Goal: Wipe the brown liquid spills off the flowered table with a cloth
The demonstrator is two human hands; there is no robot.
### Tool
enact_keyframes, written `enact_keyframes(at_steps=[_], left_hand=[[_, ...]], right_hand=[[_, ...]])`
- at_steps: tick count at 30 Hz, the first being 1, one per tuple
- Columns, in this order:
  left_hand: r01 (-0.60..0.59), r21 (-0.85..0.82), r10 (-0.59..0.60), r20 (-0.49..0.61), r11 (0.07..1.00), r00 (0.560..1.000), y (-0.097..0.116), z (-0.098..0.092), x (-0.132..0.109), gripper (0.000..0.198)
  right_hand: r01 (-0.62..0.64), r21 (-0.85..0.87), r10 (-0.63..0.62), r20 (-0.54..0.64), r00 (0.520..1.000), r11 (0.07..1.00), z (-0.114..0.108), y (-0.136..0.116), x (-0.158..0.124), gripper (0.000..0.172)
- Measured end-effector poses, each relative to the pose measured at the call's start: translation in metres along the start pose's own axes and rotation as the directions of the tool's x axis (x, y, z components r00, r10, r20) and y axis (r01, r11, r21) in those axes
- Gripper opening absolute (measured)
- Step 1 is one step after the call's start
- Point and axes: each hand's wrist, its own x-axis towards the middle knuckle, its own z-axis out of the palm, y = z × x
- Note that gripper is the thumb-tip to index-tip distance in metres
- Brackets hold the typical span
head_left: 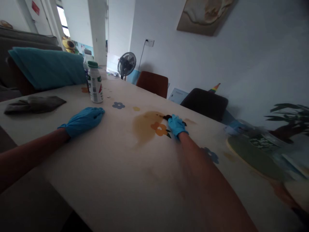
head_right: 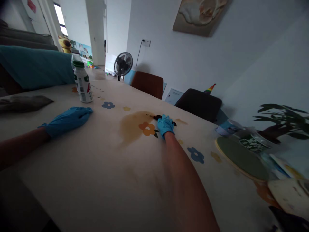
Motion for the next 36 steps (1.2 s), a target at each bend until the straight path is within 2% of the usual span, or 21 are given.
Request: enact_keyframes(at_steps=[3, 6, 13, 20, 27, 31, 36], left_hand=[[0.006, 0.035, -0.007, 0.024, 0.999, 1.0, 0.001, 0.0, 0.0, 0.068], [-0.009, 0.041, 0.008, 0.021, 0.999, 1.0, 0.002, -0.001, 0.0, 0.066], [-0.035, 0.065, 0.033, 0.028, 0.997, 0.999, 0.001, 0.0, 0.003, 0.069], [-0.073, 0.039, 0.073, -0.003, 0.997, 0.997, -0.006, 0.006, 0.007, 0.069], [-0.058, 0.024, 0.058, 0.001, 0.998, 0.998, 0.003, -0.002, 0.002, 0.063], [-0.053, 0.05, 0.051, 0.035, 0.997, 0.998, 0.006, -0.005, 0.002, 0.061], [-0.041, 0.087, 0.036, 0.059, 0.995, 0.998, 0.007, -0.004, 0.005, 0.055]], right_hand=[[-0.082, 0.032, 0.082, 0.01, 0.997, 0.996, -0.002, -0.001, 0.014, 0.065], [-0.088, 0.052, 0.088, 0.01, 0.996, 0.995, -0.004, -0.004, 0.017, 0.065], [0.05, 0.062, -0.051, 0.022, 0.998, 0.997, -0.007, -0.013, -0.008, 0.062], [0.219, 0.064, -0.222, 0.043, 0.974, 0.974, -0.002, -0.042, -0.075, 0.067], [0.412, 0.07, -0.416, 0.05, 0.908, 0.909, -0.01, -0.06, -0.159, 0.067], [0.494, 0.063, -0.498, 0.073, 0.864, 0.867, -0.014, -0.056, -0.203, 0.064], [0.567, 0.049, -0.568, 0.024, 0.822, 0.822, -0.014, -0.031, -0.248, 0.061]])
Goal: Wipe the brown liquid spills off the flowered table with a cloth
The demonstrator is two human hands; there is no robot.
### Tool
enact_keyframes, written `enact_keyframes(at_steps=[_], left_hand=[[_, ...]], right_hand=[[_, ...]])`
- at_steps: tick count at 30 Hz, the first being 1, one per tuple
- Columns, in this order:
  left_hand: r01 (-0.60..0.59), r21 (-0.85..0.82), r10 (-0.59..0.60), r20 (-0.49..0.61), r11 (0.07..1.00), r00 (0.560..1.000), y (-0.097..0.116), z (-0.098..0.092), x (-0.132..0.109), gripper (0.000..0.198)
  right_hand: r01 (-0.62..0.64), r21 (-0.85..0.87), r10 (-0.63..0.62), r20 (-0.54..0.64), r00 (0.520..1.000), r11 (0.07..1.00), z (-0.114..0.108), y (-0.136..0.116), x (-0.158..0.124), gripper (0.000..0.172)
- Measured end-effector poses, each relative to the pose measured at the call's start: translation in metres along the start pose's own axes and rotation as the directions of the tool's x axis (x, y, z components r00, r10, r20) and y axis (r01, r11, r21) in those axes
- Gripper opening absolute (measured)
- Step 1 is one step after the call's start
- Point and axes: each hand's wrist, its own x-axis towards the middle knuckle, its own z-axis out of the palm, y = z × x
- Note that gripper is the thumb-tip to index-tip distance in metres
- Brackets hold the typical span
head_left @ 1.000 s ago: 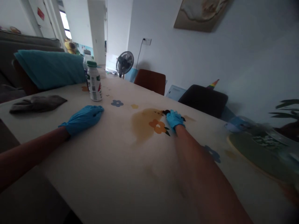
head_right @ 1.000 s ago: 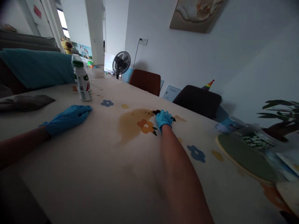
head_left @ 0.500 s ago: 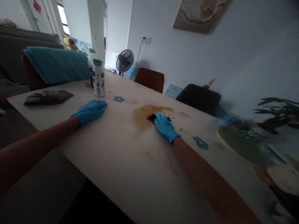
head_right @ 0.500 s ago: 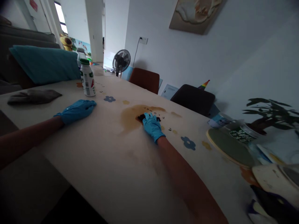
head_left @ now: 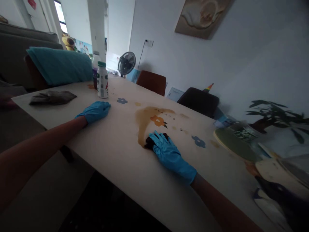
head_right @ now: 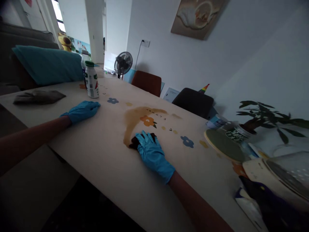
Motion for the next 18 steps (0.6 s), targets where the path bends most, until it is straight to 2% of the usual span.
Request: enact_keyframes(at_steps=[4, 8, 12, 18], left_hand=[[-0.013, 0.001, 0.013, -0.01, 1.0, 1.0, -0.001, 0.003, 0.001, 0.056], [-0.017, -0.013, 0.017, -0.024, 1.0, 1.0, -0.003, 0.005, 0.002, 0.057], [-0.021, -0.009, 0.021, -0.019, 1.0, 1.0, -0.004, 0.006, 0.003, 0.057], [-0.008, -0.018, 0.008, -0.022, 1.0, 1.0, -0.004, 0.007, 0.001, 0.062]], right_hand=[[-0.019, -0.022, 0.018, -0.04, 0.999, 1.0, 0.0, 0.008, -0.032, 0.06], [-0.032, -0.031, 0.031, -0.033, 0.999, 0.999, 0.001, 0.021, -0.035, 0.061], [-0.1, -0.013, 0.099, -0.041, 0.994, 0.995, 0.0, 0.034, -0.008, 0.061], [-0.283, -0.012, 0.282, -0.031, 0.959, 0.959, -0.01, 0.062, 0.051, 0.057]])
